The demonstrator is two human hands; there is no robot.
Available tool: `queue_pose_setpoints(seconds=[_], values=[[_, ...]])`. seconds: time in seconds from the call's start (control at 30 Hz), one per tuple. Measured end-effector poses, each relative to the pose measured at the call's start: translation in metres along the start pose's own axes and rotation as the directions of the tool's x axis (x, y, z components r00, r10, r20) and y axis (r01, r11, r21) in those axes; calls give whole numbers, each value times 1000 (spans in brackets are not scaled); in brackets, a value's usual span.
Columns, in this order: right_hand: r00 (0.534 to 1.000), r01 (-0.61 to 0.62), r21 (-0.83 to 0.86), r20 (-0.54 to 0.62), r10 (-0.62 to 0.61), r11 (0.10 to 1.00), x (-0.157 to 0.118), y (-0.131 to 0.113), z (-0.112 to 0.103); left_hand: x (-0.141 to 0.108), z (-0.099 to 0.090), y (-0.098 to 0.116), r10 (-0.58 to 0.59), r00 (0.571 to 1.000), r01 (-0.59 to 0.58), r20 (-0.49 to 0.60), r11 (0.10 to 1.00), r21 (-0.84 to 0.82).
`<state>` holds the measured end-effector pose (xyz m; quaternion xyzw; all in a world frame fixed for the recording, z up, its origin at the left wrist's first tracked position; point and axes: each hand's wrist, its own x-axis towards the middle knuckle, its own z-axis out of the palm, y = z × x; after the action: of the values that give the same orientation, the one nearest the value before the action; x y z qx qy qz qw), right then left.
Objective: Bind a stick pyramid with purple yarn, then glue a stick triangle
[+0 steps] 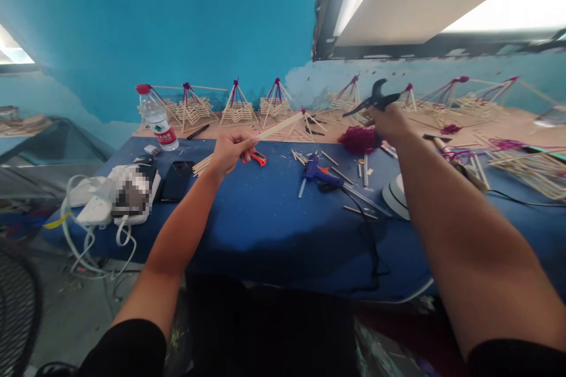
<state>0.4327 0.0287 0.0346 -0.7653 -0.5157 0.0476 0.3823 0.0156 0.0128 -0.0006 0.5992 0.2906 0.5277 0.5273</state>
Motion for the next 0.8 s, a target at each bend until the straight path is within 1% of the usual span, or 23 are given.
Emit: queue_pose_setpoints(seconds=[0.07, 0.13, 0.17, 0.23, 0.3, 0.33, 0.37, 0.4, 0.47, 0.53, 0.6, 0.63, 0.7, 0.8], values=[[997, -42, 222, -46, 53, 974, -3, -12, -11, 1, 1, 0, -5, 1000, 5, -20, 1000, -14], [993, -58, 403, -74, 95, 913, -9, -26, -23, 1, 2, 1, -17, 998, 15, -54, 999, -29], [991, -60, 472, -80, 110, 880, -14, -34, -29, 2, 3, 2, -19, 997, 16, -78, 999, -40], [992, -72, 568, -48, 120, 820, -26, -50, -40, 2, 5, 4, -7, 989, -3, -147, 998, -63], [997, -77, 622, 23, 80, 779, -43, -67, -45, 3, 6, 5, 12, 972, -34, -236, 995, -90], [998, -63, 652, 55, 36, 756, -53, -75, -45, 4, 6, 5, 20, 960, -52, -281, 993, -107], [994, -55, 701, 107, -28, 711, -65, -83, -41, 4, 7, 5, 25, 946, -69, -322, 990, -126], [987, -62, 721, 149, -67, 690, -77, -92, -35, 5, 7, 5, 27, 932, -85, -362, 986, -145], [971, -82, 714, 214, -105, 695, -102, -111, -15, 7, 8, 4, 22, 897, -114, -442, 977, -182], [939, -112, 695, 308, -153, 710, -127, -130, 14, 8, 9, 4, 4, 856, -132, -518, 968, -211], [902, -161, 699, 391, -183, 697, -149, -147, 44, 9, 8, 5, -30, 821, -132, -570, 962, -240], [884, -195, 712, 425, -194, 674, -156, -155, 58, 10, 8, 6, -46, 811, -125, -584, 960, -250], [877, -250, 770, 437, -200, 587, -166, -167, 82, 10, 5, 8, -68, 802, -104, -594, 963, -250], [881, -321, 851, 429, -198, 415, -169, -173, 108, 8, 0, 12, -83, 813, -50, -577, 976, -211]])
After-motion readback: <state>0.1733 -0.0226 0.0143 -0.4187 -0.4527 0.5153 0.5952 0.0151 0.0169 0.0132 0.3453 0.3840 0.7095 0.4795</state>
